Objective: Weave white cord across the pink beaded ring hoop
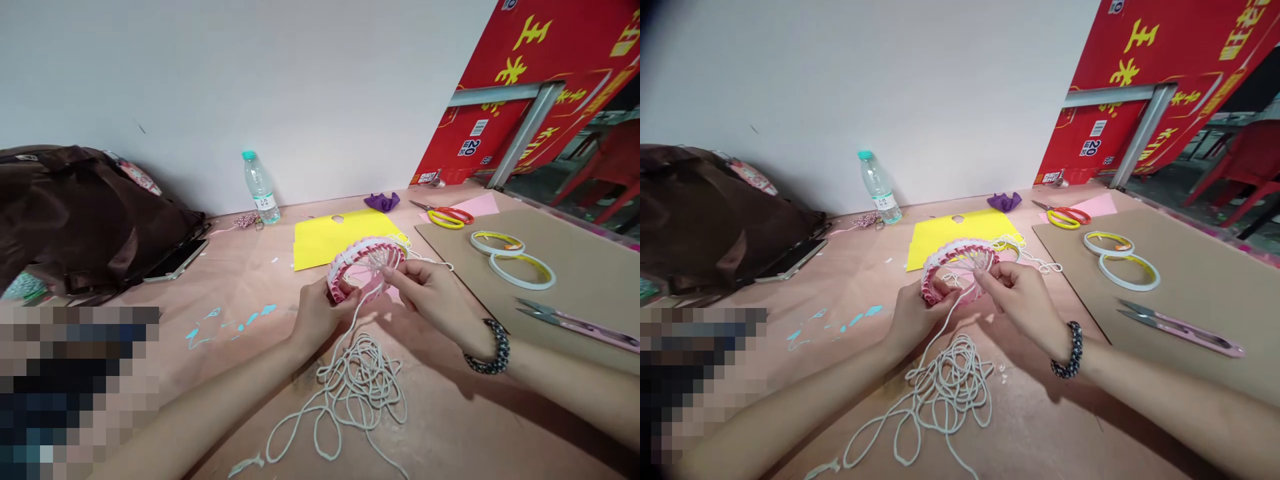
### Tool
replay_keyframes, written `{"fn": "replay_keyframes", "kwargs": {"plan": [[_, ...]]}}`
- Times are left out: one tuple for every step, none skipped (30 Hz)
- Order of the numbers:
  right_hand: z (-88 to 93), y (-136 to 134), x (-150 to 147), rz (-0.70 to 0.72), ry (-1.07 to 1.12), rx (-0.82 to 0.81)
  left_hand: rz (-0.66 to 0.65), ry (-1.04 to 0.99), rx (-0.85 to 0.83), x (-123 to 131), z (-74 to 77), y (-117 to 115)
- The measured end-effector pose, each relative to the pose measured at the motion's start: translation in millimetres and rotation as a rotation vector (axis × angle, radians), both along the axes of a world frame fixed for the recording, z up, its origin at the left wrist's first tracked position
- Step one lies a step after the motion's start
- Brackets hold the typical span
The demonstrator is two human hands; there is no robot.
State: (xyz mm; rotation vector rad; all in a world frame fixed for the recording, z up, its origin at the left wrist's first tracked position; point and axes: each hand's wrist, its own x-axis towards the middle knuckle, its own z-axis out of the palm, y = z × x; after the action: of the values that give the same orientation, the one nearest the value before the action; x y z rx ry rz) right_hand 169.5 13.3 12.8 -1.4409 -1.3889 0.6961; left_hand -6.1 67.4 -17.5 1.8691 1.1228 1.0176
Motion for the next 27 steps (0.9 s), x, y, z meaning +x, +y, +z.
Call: {"fn": "replay_keyframes", "kwargs": {"plan": [[-0.2,0.0,-0.3,0.006,0.000,0.003,-0.011,-0.001,0.002,-0.2,-0.4,-0.5],[-0.9,-0.7,-0.8,0.009,-0.009,0.017,-0.015,-0.003,-0.001,-0.4,-0.8,-0.9],[-2.4,-2.5,-1.7,0.009,-0.030,0.038,-0.010,-0.004,-0.005,-0.4,-1.2,-1.0],[-4.5,-5.6,-3.4,0.009,-0.064,0.063,0.001,-0.005,-0.008,-0.3,-1.6,-0.8],[-7.3,-10.2,-6.0,0.021,-0.122,0.091,0.017,-0.009,-0.013,0.0,-1.9,-0.4],[-10.8,-16.2,-9.8,0.071,-0.210,0.133,0.033,-0.018,-0.026,0.4,-2.0,0.3],[-14.8,-23.4,-14.6,0.164,-0.330,0.200,0.049,-0.034,-0.044,0.9,-2.2,1.4],[-19.1,-31.3,-20.3,0.297,-0.472,0.298,0.062,-0.058,-0.066,1.4,-2.5,2.8],[-23.3,-39.2,-26.1,0.445,-0.615,0.418,0.070,-0.091,-0.096,1.8,-2.9,4.4],[-26.9,-46.2,-31.4,0.579,-0.734,0.544,0.071,-0.131,-0.134,2.1,-3.6,6.2],[-29.4,-51.6,-35.5,0.680,-0.808,0.651,0.065,-0.180,-0.177,2.3,-4.6,8.1],[-30.6,-54.7,-37.7,0.724,-0.830,0.709,0.055,-0.231,-0.221,2.3,-5.9,9.8],[-30.5,-55.0,-37.7,0.708,-0.808,0.705,0.048,-0.283,-0.262,2.2,-7.3,11.4],[-29.1,-52.6,-35.3,0.651,-0.756,0.649,0.043,-0.322,-0.296,1.9,-8.6,12.6],[-26.8,-47.6,-30.7,0.553,-0.685,0.564,0.039,-0.344,-0.311,1.6,-9.8,13.5],[-24.0,-40.4,-24.4,0.437,-0.606,0.476,0.035,-0.347,-0.306,1.2,-10.6,14.0],[-21.3,-31.7,-16.8,0.302,-0.518,0.408,0.028,-0.333,-0.289,0.8,-10.9,14.2],[-18.9,-22.2,-8.6,0.167,-0.425,0.372,0.021,-0.312,-0.273,0.4,-10.6,14.2],[-17.2,-12.5,-0.3,0.050,-0.329,0.361,0.005,-0.296,-0.268,0.0,-9.9,13.9],[-16.4,-3.2,7.6,-0.033,-0.242,0.354,-0.021,-0.288,-0.277,-0.2,-8.8,13.5],[-16.4,5.4,14.9,-0.073,-0.171,0.340,-0.061,-0.294,-0.306,-0.5,-7.6,13.0],[-17.3,12.9,21.8,-0.077,-0.117,0.317,-0.117,-0.318,-0.358,-0.6,-6.6,12.4],[-18.6,19.5,28.3,-0.065,-0.082,0.292,-0.181,-0.365,-0.422,-0.7,-6.0,12.1],[-20.0,24.9,34.8,-0.046,-0.072,0.274,-0.243,-0.427,-0.482,-0.8,-5.9,12.0],[-21.4,29.3,41.5,-0.037,-0.091,0.273,-0.290,-0.498,-0.532,-0.9,-6.2,12.6],[-22.3,32.9,48.6,-0.037,-0.140,0.286,-0.308,-0.578,-0.566,-1.0,-6.9,13.8],[-22.8,35.6,56.0,-0.035,-0.218,0.299,-0.302,-0.649,-0.586,-1.2,-7.7,15.8]]}}
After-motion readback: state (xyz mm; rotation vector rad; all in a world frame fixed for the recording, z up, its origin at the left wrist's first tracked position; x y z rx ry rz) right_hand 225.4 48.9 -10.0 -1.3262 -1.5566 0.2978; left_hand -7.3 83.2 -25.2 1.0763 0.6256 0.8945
